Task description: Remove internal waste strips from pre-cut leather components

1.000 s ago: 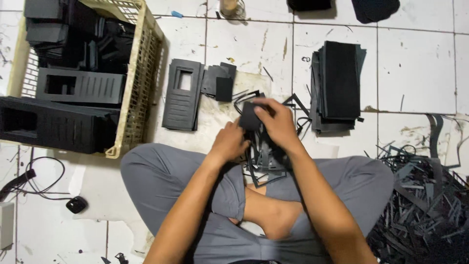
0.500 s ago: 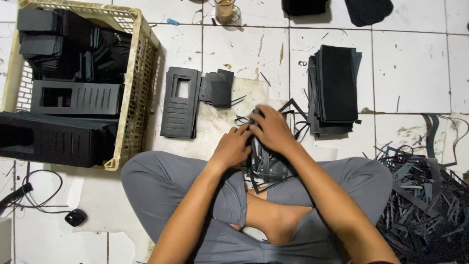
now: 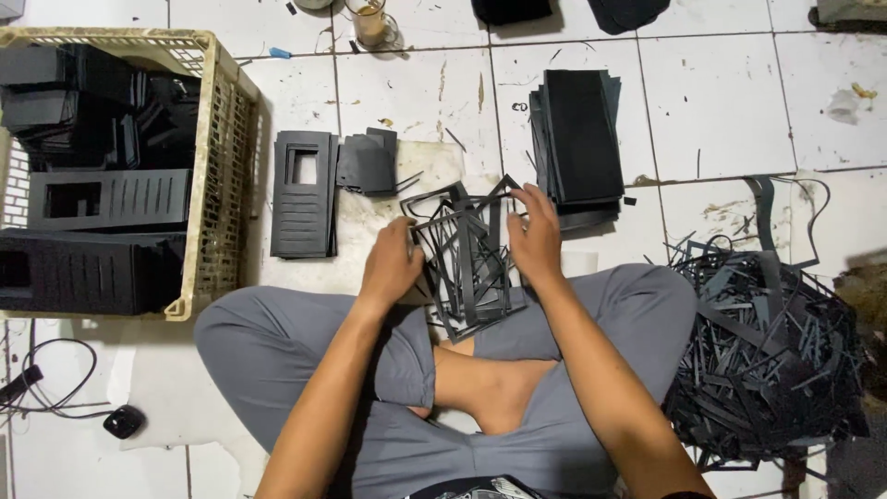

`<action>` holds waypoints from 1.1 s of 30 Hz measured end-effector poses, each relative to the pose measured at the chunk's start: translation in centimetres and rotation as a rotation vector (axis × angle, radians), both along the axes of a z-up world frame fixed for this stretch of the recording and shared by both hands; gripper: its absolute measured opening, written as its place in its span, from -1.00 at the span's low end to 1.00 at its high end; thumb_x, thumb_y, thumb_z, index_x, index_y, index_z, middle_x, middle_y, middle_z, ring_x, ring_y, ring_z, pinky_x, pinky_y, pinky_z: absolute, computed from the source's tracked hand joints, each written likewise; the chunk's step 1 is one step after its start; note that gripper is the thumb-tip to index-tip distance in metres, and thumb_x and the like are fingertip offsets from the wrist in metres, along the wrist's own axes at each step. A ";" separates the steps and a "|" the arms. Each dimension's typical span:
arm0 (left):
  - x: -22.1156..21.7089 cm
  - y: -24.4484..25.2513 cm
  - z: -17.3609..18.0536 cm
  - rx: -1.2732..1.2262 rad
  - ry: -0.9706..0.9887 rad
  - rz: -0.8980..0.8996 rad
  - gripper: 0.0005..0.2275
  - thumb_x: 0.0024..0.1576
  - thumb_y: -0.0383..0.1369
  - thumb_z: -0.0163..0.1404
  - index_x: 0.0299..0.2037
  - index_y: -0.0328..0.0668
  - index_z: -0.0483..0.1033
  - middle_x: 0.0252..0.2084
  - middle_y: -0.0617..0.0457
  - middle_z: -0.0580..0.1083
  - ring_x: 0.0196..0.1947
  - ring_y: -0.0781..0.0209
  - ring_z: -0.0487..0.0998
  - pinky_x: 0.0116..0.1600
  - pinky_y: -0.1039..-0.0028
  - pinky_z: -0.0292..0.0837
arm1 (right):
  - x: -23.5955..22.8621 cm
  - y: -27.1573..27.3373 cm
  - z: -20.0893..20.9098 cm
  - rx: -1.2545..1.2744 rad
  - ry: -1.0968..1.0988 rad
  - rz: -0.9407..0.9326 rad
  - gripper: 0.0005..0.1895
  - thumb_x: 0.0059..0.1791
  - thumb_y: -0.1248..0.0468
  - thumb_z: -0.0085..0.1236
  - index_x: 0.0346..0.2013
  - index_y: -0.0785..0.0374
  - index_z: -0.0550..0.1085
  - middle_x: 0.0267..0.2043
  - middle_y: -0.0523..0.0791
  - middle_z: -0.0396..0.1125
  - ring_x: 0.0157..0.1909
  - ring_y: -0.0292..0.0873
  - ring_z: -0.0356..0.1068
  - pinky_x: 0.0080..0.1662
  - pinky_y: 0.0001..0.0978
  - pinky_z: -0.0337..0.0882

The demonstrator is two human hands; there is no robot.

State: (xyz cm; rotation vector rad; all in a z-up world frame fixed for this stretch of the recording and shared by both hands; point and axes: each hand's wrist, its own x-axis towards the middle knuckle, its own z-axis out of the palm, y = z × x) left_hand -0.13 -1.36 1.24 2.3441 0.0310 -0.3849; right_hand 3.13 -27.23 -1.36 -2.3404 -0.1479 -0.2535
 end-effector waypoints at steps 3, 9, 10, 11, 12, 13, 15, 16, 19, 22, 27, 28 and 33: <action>-0.1 0.0 -1.1 0.055 0.045 0.044 -0.43 0.15 -0.32 0.02 0.38 -0.30 0.17 0.39 -0.41 0.20 0.39 -0.39 0.20 0.34 -0.19 0.19 | -1.3 1.5 0.5 -0.248 0.305 0.054 -0.46 0.08 0.08 0.08 0.29 0.27 0.38 0.35 0.30 0.15 0.37 0.44 0.16 0.31 0.26 0.18; -0.5 -0.7 -2.0 0.171 0.021 -0.332 -0.44 0.19 -0.25 -0.04 0.43 -0.10 0.18 0.49 -0.12 0.18 0.50 -0.19 0.05 0.44 -0.12 -0.05 | -5.0 4.9 2.8 -0.263 0.492 0.408 -0.38 0.03 0.13 0.11 0.30 0.46 0.32 0.52 0.33 -0.12 0.54 0.42 -0.21 0.46 0.14 -0.10; -0.6 -0.7 -1.5 0.171 0.021 -0.329 -0.44 0.19 -0.25 -0.04 0.43 -0.10 0.18 0.49 -0.12 0.18 0.50 -0.19 0.05 0.44 -0.12 -0.05 | -5.2 4.8 2.8 -0.264 0.491 0.411 -0.38 0.03 0.13 0.11 0.30 0.46 0.32 0.52 0.33 -0.12 0.54 0.42 -0.21 0.46 0.14 -0.10; -0.6 -0.7 -1.1 0.056 0.026 -0.318 -0.46 0.18 -0.33 -0.06 0.41 -0.16 0.19 0.46 -0.21 0.20 0.48 -0.22 0.11 0.45 -0.06 0.02 | -5.4 4.7 2.8 -0.221 0.478 0.453 -0.46 0.04 0.13 0.07 0.23 0.41 0.38 0.44 0.26 0.04 0.51 0.34 -0.07 0.45 0.08 0.00; -0.5 -0.8 -0.7 -0.060 0.031 -0.306 -0.49 0.18 -0.41 -0.08 0.39 -0.22 0.21 0.43 -0.30 0.22 0.45 -0.25 0.17 0.45 0.00 0.09 | -5.6 4.5 2.7 -0.179 0.464 0.495 -0.53 0.06 0.13 0.04 0.17 0.36 0.45 0.36 0.19 0.21 0.47 0.25 0.07 0.43 0.01 0.09; -0.5 -0.9 -0.7 -0.061 0.033 -0.306 -0.49 0.18 -0.41 -0.08 0.39 -0.22 0.21 0.43 -0.30 0.22 0.45 -0.25 0.17 0.45 0.00 0.09 | -5.4 4.5 3.0 -0.179 0.466 0.495 -0.53 0.06 0.13 0.04 0.17 0.36 0.45 0.36 0.19 0.21 0.47 0.25 0.07 0.43 0.01 0.09; -0.5 -0.9 -0.9 -0.084 0.045 -0.323 -0.45 0.19 -0.35 -0.08 0.42 -0.24 0.14 0.44 -0.28 0.20 0.46 -0.18 0.19 0.46 0.04 0.12 | -5.0 4.6 3.4 -0.140 0.467 0.456 -0.67 0.07 0.11 0.00 -0.08 0.23 0.60 0.17 -0.01 0.44 0.31 0.03 0.35 0.26 -0.14 0.37; -0.6 -0.9 -1.1 -0.086 0.047 -0.320 -0.45 0.19 -0.35 -0.08 0.42 -0.24 0.14 0.44 -0.28 0.20 0.46 -0.18 0.19 0.46 0.04 0.12 | -4.6 4.5 3.3 -0.142 0.469 0.459 -0.67 0.07 0.11 0.00 -0.08 0.23 0.60 0.17 -0.01 0.44 0.31 0.03 0.35 0.26 -0.14 0.37; -0.5 -0.8 -0.9 -0.067 -0.065 -0.381 -0.45 0.20 -0.28 -0.02 0.40 -0.27 0.17 0.40 -0.31 0.26 0.43 -0.21 0.23 0.46 0.06 0.13 | -2.8 4.6 2.1 -0.363 0.345 0.252 -0.62 0.01 -0.15 0.06 -0.15 -0.03 0.62 -0.08 -0.18 0.54 0.03 -0.11 0.53 0.00 -0.17 0.52; -0.2 -0.8 0.4 0.040 -0.054 -0.469 -0.40 0.17 -0.23 -0.02 0.42 -0.28 0.14 0.40 -0.33 0.25 0.45 -0.23 0.19 0.48 0.10 0.07 | 0.9 5.2 -0.3 -0.407 -0.190 0.094 -0.71 -0.02 -0.05 0.18 -0.53 -0.02 0.49 -0.46 -0.23 0.35 -0.26 -0.10 0.46 -0.21 -0.24 0.42; 0.5 -1.3 -1.6 0.147 -0.057 -0.524 -0.34 0.16 -0.15 -0.02 0.43 -0.34 0.13 0.42 -0.28 0.24 0.48 -0.14 0.15 0.49 0.13 0.01 | 5.7 9.2 0.4 -0.256 0.132 0.472 -0.48 0.00 0.18 0.09 0.19 0.41 0.42 0.30 0.19 0.24 0.41 0.21 0.18 0.34 0.03 0.19; 0.5 -1.2 -2.5 0.150 -0.050 -0.518 -0.34 0.16 -0.15 -0.02 0.43 -0.34 0.13 0.42 -0.28 0.24 0.48 -0.14 0.15 0.49 0.13 0.01 | 6.4 10.0 0.4 -0.251 0.135 0.480 -0.48 0.00 0.18 0.09 0.19 0.41 0.42 0.30 0.19 0.24 0.41 0.21 0.18 0.34 0.03 0.19; 0.7 -1.2 -3.0 0.139 -0.034 -0.533 -0.34 0.13 -0.18 -0.05 0.43 -0.31 0.11 0.40 -0.22 0.28 0.46 -0.09 0.18 0.48 0.14 0.00 | 8.8 11.6 -1.4 -0.432 0.189 0.672 -0.50 0.02 0.19 -0.04 0.24 0.28 0.42 0.40 0.05 0.22 0.50 0.15 0.08 0.41 0.07 0.07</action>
